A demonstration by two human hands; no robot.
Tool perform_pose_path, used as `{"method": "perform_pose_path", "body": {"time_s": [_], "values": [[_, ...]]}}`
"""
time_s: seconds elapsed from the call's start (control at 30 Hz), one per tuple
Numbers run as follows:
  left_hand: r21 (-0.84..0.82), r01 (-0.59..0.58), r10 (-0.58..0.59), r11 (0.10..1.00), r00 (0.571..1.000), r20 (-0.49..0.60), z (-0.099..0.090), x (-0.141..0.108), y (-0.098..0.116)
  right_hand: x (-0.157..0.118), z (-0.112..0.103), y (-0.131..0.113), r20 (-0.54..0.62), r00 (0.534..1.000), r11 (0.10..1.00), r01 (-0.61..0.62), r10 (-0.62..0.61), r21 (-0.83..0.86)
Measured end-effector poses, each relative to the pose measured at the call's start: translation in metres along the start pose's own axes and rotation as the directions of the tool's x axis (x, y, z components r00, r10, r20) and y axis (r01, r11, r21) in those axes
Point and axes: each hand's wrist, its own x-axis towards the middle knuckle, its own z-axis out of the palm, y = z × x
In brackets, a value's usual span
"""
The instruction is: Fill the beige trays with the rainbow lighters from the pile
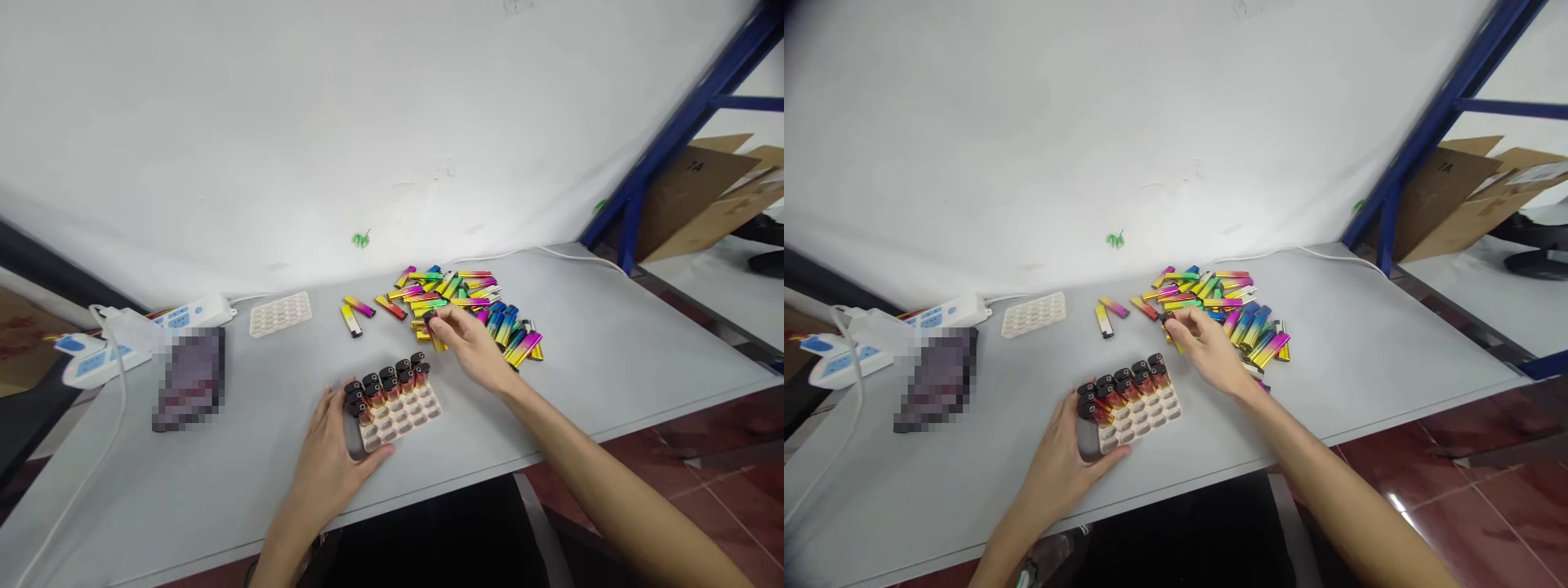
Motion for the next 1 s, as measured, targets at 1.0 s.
{"method": "perform_pose_path", "body": {"time_s": [1.0], "values": [[-0.135,0.0,0.004,0.991,1.0,0.025,-0.005,-0.002,0.005,-0.065,0.043,-0.061,0.609,0.793,0.452,0.533,0.029,-0.715]]}}
